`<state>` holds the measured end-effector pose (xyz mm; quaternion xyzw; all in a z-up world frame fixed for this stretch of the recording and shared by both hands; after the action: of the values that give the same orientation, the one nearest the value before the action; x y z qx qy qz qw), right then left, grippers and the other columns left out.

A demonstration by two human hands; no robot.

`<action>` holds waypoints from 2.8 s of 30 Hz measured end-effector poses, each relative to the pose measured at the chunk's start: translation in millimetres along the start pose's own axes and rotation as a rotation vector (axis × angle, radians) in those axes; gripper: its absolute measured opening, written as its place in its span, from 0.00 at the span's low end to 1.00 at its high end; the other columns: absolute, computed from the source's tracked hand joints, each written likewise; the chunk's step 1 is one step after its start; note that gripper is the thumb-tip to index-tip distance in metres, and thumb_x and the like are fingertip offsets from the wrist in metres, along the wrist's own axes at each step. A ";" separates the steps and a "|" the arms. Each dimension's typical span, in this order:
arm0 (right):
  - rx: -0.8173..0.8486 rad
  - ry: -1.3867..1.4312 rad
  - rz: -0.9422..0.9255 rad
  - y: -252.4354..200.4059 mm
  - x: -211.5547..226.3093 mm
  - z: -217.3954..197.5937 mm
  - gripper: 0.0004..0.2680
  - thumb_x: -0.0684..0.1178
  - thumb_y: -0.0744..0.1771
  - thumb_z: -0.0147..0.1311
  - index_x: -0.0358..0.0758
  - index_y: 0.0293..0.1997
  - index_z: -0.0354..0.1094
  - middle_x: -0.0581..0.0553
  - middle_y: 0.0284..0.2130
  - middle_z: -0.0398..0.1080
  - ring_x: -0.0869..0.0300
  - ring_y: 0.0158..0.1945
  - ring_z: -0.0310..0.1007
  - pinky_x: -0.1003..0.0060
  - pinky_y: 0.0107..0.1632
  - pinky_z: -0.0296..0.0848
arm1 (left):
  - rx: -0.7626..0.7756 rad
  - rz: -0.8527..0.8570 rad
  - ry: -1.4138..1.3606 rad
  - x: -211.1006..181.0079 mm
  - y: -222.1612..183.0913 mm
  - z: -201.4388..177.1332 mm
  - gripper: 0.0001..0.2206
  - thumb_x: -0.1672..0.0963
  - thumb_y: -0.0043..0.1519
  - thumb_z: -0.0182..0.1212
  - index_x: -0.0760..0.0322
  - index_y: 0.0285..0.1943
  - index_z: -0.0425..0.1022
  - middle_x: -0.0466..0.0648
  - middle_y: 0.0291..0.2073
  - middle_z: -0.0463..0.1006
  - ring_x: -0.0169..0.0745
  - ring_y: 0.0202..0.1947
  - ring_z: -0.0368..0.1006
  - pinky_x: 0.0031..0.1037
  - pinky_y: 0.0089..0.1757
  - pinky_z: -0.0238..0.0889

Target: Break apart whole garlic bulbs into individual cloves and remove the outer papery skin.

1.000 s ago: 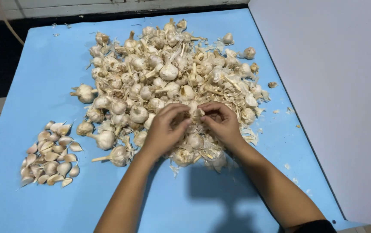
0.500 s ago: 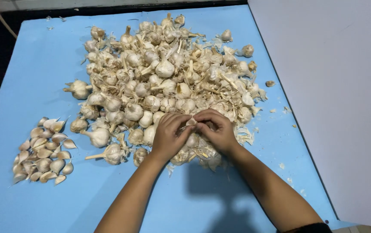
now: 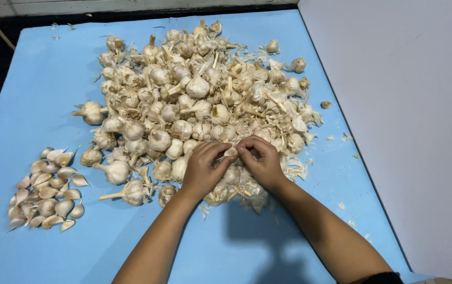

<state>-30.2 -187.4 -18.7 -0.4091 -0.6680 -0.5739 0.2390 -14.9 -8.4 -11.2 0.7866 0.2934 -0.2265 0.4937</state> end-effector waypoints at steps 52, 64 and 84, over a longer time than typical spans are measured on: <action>0.108 0.144 0.026 5.9 -8.0 -1.2 0.05 0.41 0.65 0.64 0.33 0.43 0.79 0.38 0.34 0.79 0.52 0.40 0.79 0.59 0.46 0.74 | -0.011 -0.055 -0.056 2.1 -1.0 0.9 0.11 0.57 0.60 0.69 0.63 0.50 0.81 0.54 0.39 0.84 0.60 0.46 0.79 0.45 0.47 0.69; 0.027 -0.017 0.065 -3.8 -11.1 -0.9 0.02 0.41 0.67 0.60 0.35 0.38 0.77 0.40 0.32 0.79 0.53 0.35 0.78 0.61 0.41 0.75 | 0.008 -0.036 -0.021 4.7 -3.2 3.2 0.11 0.56 0.61 0.68 0.66 0.51 0.80 0.57 0.39 0.84 0.62 0.46 0.79 0.46 0.46 0.70; -0.062 0.069 0.167 -6.3 -24.1 -1.3 0.04 0.40 0.69 0.52 0.32 0.39 0.72 0.39 0.29 0.76 0.57 0.34 0.75 0.61 0.40 0.74 | 0.026 0.013 -0.016 -4.4 4.3 -1.0 0.12 0.55 0.64 0.64 0.63 0.53 0.80 0.56 0.40 0.84 0.63 0.44 0.79 0.48 0.46 0.68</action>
<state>-22.3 -195.3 -40.9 -0.4506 -0.6049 -0.5860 0.2962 -15.1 -10.0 -5.1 0.7929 0.2815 -0.2334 0.4874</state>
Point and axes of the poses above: each hand's wrist, its own y-axis towards the middle knuckle, its own z-axis out of the palm, x = y × z, the point moved 4 cm from there along y, towards the middle knuckle
